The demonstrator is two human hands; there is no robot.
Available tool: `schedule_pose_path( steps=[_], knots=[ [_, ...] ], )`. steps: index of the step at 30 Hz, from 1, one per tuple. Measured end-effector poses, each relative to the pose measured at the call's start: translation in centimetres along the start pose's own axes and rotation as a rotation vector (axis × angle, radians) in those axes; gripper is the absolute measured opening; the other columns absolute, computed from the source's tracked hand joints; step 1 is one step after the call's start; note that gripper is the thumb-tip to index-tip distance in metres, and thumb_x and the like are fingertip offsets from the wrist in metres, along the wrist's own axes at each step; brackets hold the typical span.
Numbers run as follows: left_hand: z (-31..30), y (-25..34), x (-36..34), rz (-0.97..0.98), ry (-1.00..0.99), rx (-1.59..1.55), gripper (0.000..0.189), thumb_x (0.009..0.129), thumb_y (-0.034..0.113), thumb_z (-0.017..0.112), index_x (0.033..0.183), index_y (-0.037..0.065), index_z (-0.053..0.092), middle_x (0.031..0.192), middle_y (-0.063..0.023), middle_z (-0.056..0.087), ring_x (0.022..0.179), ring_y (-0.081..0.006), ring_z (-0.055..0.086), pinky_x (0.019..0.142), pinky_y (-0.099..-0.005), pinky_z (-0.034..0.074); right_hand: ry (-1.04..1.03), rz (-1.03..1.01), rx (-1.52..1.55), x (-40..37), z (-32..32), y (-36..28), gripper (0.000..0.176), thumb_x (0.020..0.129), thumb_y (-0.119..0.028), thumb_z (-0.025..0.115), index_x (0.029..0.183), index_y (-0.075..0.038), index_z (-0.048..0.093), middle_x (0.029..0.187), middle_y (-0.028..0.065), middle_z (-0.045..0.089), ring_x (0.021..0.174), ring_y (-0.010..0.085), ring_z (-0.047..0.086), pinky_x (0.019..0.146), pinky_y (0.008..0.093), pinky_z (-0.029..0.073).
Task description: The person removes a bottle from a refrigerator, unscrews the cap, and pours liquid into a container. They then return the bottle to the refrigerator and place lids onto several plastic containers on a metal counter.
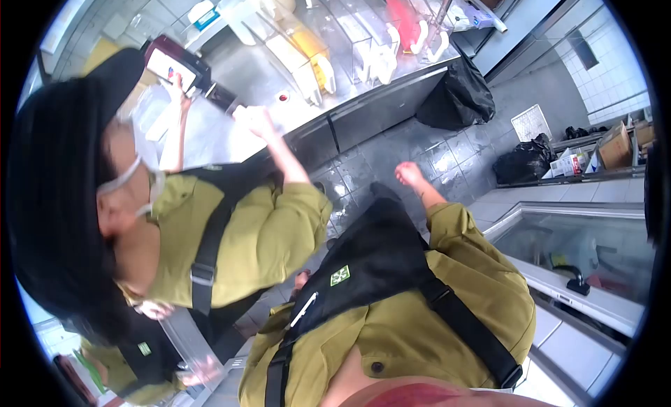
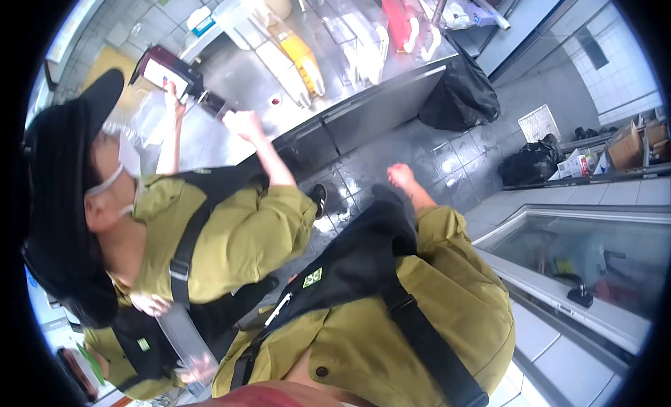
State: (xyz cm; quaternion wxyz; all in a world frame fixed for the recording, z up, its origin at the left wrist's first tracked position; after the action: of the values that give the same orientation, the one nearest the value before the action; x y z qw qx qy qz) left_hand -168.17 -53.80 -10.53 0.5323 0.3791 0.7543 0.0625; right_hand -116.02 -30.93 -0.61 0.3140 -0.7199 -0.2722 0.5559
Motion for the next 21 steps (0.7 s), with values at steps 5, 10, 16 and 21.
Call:
schedule_pose_path(
  steps=[5, 10, 16, 21],
  knots=[
    [3.4, 7.9, 2.7, -0.016, 0.079, -0.037, 0.029, 0.084, 0.022, 0.059, 0.105, 0.003, 0.062, 0.096, -0.0168, 0.065, 0.091, -0.0264, 0.062, 0.08, -0.0364, 0.048, 0.013, -0.431, 0.091, 5.5, -6.2, -19.9, 0.009, 0.087, -0.01, 0.054, 0.085, -0.005, 0.061, 0.071, -0.0003, 0.059, 0.06, 0.0051, 0.051, 0.054, 0.0192, 0.041],
    [10.7, 18.5, 3.5, 0.029, 0.146, -0.048, 0.025, 0.085, 0.02, 0.06, 0.103, 0.002, 0.061, 0.093, -0.0143, 0.065, 0.088, -0.0244, 0.063, 0.079, -0.0354, 0.048, -0.208, -0.916, 0.158, 5.6, -8.5, -40.0, 0.01, 0.089, -0.012, 0.056, 0.089, -0.004, 0.061, 0.072, -0.002, 0.056, 0.063, 0.0065, 0.05, 0.058, 0.0202, 0.04],
    [14.8, 38.3, 4.3, 0.388, 0.267, -0.44, 0.019, 0.085, 0.01, 0.062, 0.102, 0.002, 0.06, 0.089, -0.0088, 0.064, 0.082, -0.017, 0.061, 0.077, -0.0293, 0.048, -0.235, -1.121, -0.281, 12.8, -3.1, -61.3, 0.017, 0.086, -0.021, 0.059, 0.087, -0.005, 0.065, 0.076, -0.0012, 0.06, 0.064, 0.0066, 0.051, 0.059, 0.022, 0.043],
    [8.0, 53.3, -0.5, 0.638, 0.4, -0.606, 0.02, 0.087, 0.006, 0.058, 0.107, 0.001, 0.057, 0.094, -0.0068, 0.062, 0.082, -0.0135, 0.06, 0.075, -0.0255, 0.048, -0.271, -1.001, -0.448, 17.7, 4.8, -72.8, 0.061, 0.08, -0.031, 0.062, 0.129, 0.002, 0.048, 0.121, 0.0256, 0.055, 0.116, 0.0386, 0.05, 0.099, 0.0434, 0.039]
  ],
)
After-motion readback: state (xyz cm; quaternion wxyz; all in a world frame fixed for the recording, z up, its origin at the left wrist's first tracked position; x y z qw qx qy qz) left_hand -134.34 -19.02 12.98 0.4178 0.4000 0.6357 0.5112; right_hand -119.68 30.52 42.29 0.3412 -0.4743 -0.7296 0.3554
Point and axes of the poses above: each hand's wrist, its own x-axis towards the middle knuckle, its own z-axis out of the palm, y = z × x, the point moved 3 cm from there along x, towards the middle knuckle
